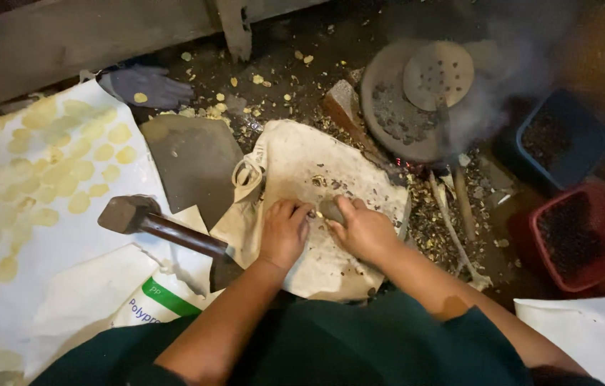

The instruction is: The person sits on the floor and uses a stone pestle to crush cassava nuts on a cloth. They then use a hammer to flatten the crushed pieces on a white sheet. The person also uses a slotted spoon to stir cassava nuts in a pan over a fire.

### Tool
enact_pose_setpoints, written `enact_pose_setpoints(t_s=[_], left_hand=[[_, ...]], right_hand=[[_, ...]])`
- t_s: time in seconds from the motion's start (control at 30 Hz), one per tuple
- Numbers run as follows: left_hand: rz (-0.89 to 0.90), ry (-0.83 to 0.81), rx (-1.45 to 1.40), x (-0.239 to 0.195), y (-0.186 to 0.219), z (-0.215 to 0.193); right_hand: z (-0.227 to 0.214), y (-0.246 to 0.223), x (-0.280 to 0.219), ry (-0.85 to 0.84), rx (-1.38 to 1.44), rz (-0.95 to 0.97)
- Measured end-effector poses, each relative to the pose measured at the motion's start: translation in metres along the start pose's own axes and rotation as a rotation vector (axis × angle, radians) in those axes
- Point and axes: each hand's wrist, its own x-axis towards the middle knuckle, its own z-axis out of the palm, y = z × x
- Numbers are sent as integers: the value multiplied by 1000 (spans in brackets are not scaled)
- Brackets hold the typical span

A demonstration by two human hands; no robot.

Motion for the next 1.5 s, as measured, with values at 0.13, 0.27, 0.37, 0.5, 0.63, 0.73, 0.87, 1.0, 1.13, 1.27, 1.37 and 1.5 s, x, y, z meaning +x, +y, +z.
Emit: enact_pose_setpoints(t_s=[0.13, 0.27, 0.37, 0.5, 0.63, 0.73, 0.87, 1.0, 1.13, 1.27, 1.37, 1.5], left_hand=[[-6, 91, -25, 5, -6, 3], [-13, 77, -36, 14, -11, 11], [-41, 53, -64, 20, -11, 17], [-122, 22, -190, 25, -8, 8], [-155, 4, -202, 36, -6, 23], [-212, -72, -26, 45, 7, 26], [-194, -36, 59, 35, 6, 21], [-139, 25, 30, 21, 9, -12], [-103, 23, -67, 18, 10, -15], [-185, -63, -13, 12, 19, -11], [-174, -59, -5, 16, 21, -5], [-135, 7, 30, 5, 7, 16]], right_hand=[[3, 29, -4, 2, 13, 56], [18, 52, -1, 52, 133, 141], [17, 53, -1, 51, 139, 141], [10, 50, -2, 63, 172, 134], [9, 48, 0, 44, 149, 145], [2, 40, -1, 54, 136, 147], [-19, 17, -1, 92, 214, 140], [-12, 5, 13, 130, 176, -77], [-13, 5, 14, 112, -6, -164], [-10, 5, 30, 98, 140, -59], [-12, 19, 52, -11, 134, -5], [-31, 10, 65, -151, 156, -6]])
